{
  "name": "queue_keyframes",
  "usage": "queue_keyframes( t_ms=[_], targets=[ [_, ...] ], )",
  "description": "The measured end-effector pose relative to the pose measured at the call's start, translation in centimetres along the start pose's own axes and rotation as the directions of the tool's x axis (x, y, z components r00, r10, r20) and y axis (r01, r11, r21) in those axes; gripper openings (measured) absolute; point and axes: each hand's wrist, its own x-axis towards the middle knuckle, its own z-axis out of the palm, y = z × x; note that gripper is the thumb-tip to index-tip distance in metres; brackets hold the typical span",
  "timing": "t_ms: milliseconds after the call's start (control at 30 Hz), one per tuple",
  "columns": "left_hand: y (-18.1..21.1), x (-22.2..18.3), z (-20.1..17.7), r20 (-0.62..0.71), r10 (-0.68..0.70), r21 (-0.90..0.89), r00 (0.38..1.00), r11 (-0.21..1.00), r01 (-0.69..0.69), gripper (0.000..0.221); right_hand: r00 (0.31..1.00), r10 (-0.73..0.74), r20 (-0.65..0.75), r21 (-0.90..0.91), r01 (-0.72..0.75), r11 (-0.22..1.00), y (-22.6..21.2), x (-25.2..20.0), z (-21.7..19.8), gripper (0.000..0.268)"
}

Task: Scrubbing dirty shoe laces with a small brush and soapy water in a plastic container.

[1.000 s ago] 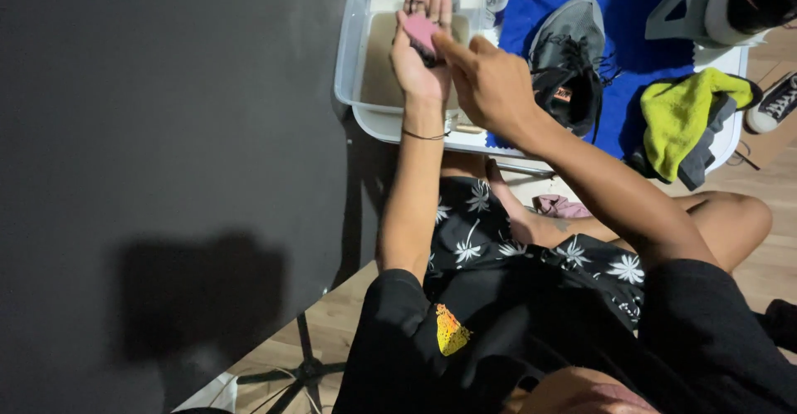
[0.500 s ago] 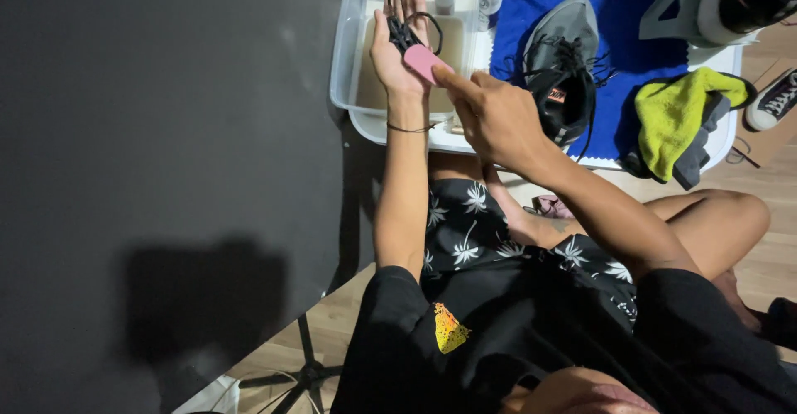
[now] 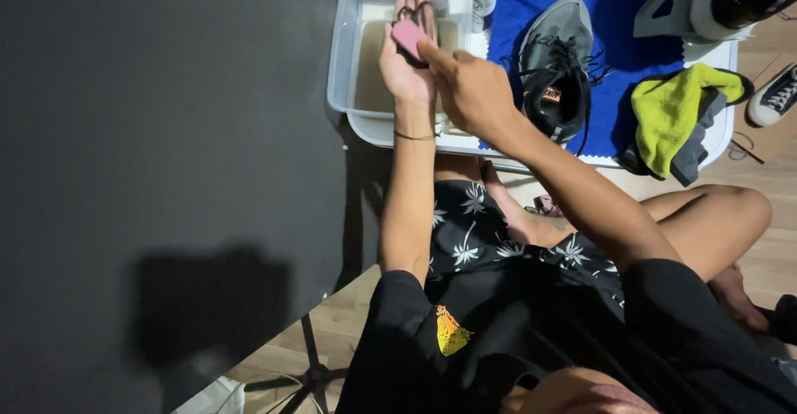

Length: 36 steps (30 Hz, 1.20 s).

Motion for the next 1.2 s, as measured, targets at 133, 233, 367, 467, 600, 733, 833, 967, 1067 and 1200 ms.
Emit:
queue_keyframes(
  t_ms=[133, 233, 367, 467, 600, 733, 833, 967, 1067, 1200],
  targets=[
    [-1.1, 0.8, 7.7, -0.423, 0.122, 0.217, 0.898, 0.976, -0.030, 0.056, 0.999, -0.028, -0.017, 0.104, 0.030, 0.994, -1.4, -1.6, -3.3, 0.033],
    [-1.2, 1.2, 5.6, -0.246, 0.117, 0.182, 0.962, 0.981, -0.073, 0.058, 0.999, -0.016, 0.043, 0.116, 0.011, 0.993, -0.9, -2.0, -3.6, 0.033],
    [-2.8, 0.4, 6.4, -0.242, 0.079, 0.211, 0.967, 0.977, -0.027, 0.057, 0.995, -0.030, -0.094, 0.036, 0.034, 0.999, -0.1, -0.6, -1.9, 0.030],
    [-3.5, -0.7, 5.3, -0.006, 0.030, 0.161, 1.000, 0.987, -0.029, 0.048, 0.988, -0.032, -0.149, -0.013, 0.030, 0.999, 0.8, 1.0, -0.7, 0.037],
    [-2.9, -1.1, 4.0, 0.058, -0.006, 0.118, 0.998, 0.993, -0.001, 0.046, 0.995, -0.028, -0.100, 0.117, 0.040, 0.992, 0.9, 1.9, -1.0, 0.032],
    [-1.2, -0.5, 2.2, 0.109, 0.061, 0.118, 0.992, 0.990, -0.074, 0.045, 0.983, 0.147, 0.114, 0.423, -0.182, 0.887, -0.3, 2.2, -3.0, 0.033],
    [-0.2, -0.5, 0.0, 0.075, 0.097, 0.077, 0.993, 0.992, -0.102, 0.041, 0.967, 0.176, 0.186, 0.616, -0.254, 0.746, -0.1, 2.0, -3.6, 0.035],
    [-0.1, -0.4, -1.5, -0.144, 0.100, 0.094, 0.985, 0.992, -0.087, 0.039, 0.976, 0.168, 0.138, 0.581, -0.218, 0.785, -0.6, 2.5, -5.2, 0.034],
    [-0.7, 0.0, -0.9, -0.261, 0.128, 0.162, 0.957, 0.983, -0.088, 0.042, 0.984, 0.102, 0.147, 0.412, -0.155, 0.898, -0.8, 3.7, -6.4, 0.033],
    [-0.6, 0.4, 0.5, -0.435, 0.085, 0.236, 0.896, 0.971, 0.022, 0.038, 0.979, -0.133, 0.156, 0.153, 0.109, 0.982, -1.4, 6.4, -9.2, 0.034]
  ],
)
